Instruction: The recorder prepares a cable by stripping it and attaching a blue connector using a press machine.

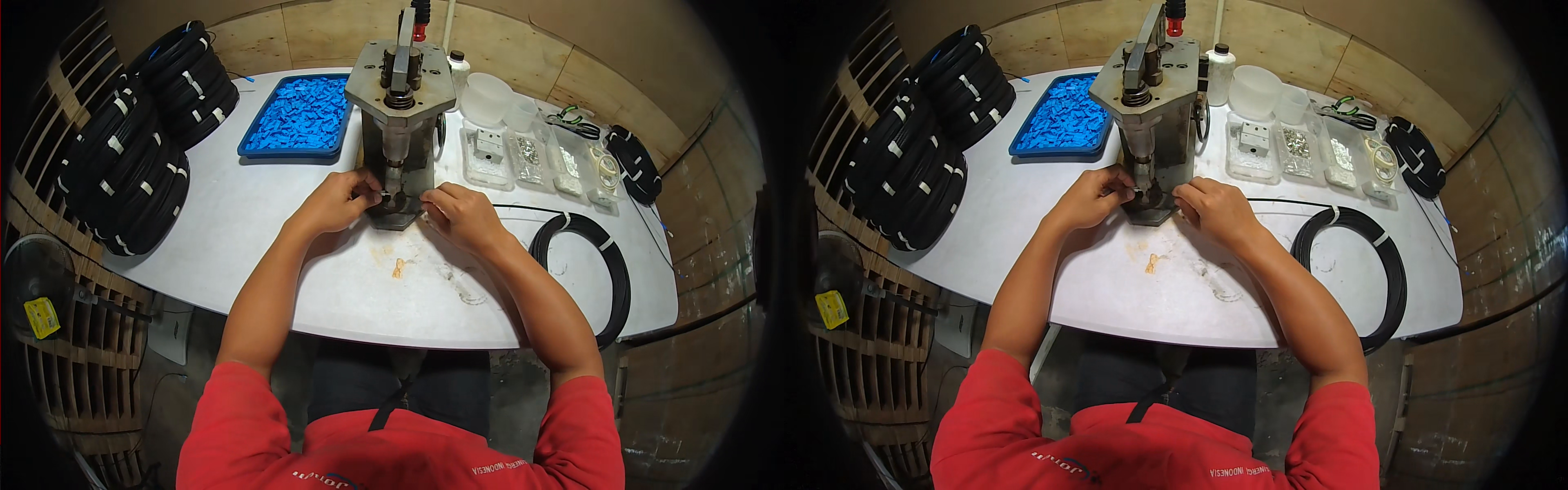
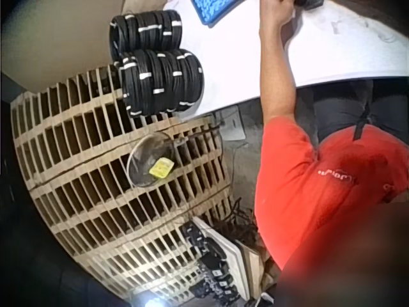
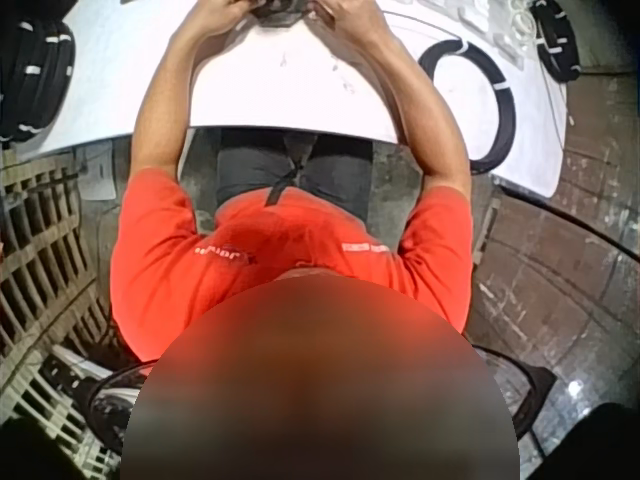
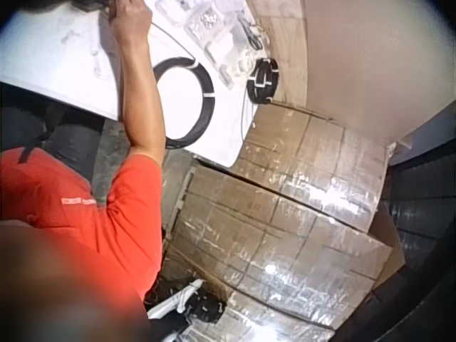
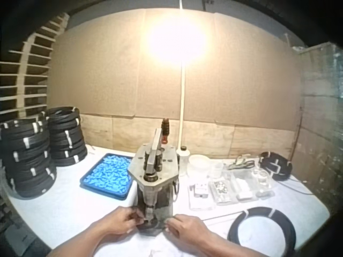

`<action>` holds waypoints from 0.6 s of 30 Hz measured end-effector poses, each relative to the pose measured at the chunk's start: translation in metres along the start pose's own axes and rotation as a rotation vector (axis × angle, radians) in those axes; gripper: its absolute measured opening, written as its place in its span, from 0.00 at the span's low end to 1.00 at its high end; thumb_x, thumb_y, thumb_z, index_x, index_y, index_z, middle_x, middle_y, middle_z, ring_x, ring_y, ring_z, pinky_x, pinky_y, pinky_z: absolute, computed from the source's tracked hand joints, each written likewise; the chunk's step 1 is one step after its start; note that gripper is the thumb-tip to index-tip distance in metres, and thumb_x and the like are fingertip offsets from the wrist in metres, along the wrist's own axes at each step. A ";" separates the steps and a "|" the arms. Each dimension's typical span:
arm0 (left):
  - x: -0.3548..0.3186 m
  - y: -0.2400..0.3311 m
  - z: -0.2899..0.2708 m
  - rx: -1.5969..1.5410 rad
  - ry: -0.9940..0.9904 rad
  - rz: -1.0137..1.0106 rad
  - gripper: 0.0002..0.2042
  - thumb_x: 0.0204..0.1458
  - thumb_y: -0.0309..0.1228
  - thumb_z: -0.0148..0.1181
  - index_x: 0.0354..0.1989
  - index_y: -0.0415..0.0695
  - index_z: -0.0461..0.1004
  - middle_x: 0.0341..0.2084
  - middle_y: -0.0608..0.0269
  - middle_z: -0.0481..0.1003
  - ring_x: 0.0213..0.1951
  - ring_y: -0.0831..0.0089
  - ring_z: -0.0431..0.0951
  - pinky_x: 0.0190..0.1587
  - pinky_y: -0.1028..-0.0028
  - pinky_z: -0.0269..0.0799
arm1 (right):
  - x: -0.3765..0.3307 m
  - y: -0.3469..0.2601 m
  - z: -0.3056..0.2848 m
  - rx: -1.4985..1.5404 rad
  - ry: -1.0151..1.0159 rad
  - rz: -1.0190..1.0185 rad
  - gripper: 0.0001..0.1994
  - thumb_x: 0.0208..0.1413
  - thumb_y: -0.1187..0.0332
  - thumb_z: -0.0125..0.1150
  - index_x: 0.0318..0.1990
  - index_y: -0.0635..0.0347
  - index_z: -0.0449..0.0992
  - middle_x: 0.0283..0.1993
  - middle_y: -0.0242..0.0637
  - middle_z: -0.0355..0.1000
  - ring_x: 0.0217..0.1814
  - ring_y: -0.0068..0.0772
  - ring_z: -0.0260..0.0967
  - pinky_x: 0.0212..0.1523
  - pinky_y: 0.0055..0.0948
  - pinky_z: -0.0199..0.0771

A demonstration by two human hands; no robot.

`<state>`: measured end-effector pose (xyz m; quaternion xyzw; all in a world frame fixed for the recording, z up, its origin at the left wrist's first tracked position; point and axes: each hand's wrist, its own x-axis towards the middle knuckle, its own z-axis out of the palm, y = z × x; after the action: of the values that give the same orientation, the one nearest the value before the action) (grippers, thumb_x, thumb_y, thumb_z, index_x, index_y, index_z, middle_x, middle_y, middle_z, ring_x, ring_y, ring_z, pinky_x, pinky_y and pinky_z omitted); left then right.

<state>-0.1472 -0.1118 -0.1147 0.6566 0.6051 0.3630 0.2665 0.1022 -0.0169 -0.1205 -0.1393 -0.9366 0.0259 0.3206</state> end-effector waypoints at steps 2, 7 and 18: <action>0.000 -0.001 0.000 0.007 0.002 0.006 0.08 0.53 0.27 0.61 0.39 0.36 0.76 0.29 0.53 0.80 0.34 0.68 0.80 0.41 0.70 0.74 | 0.001 -0.001 -0.001 -0.002 -0.009 -0.006 0.06 0.52 0.70 0.64 0.37 0.56 0.77 0.30 0.35 0.73 0.30 0.41 0.74 0.28 0.36 0.74; 0.001 0.002 -0.001 0.020 -0.001 0.004 0.08 0.53 0.26 0.60 0.39 0.36 0.75 0.29 0.56 0.80 0.33 0.70 0.78 0.42 0.71 0.73 | 0.001 0.000 -0.001 0.011 -0.022 0.003 0.06 0.52 0.70 0.63 0.37 0.56 0.77 0.31 0.36 0.73 0.30 0.42 0.74 0.28 0.37 0.75; 0.001 0.006 0.000 0.016 -0.008 -0.010 0.07 0.53 0.24 0.58 0.39 0.36 0.74 0.29 0.58 0.79 0.35 0.72 0.77 0.44 0.71 0.73 | 0.003 0.002 -0.014 0.056 -0.242 0.074 0.09 0.55 0.70 0.60 0.43 0.55 0.75 0.35 0.40 0.74 0.34 0.47 0.75 0.32 0.41 0.75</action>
<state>-0.1440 -0.1115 -0.1095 0.6571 0.6102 0.3540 0.2657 0.1087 -0.0142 -0.1082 -0.1604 -0.9616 0.0802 0.2079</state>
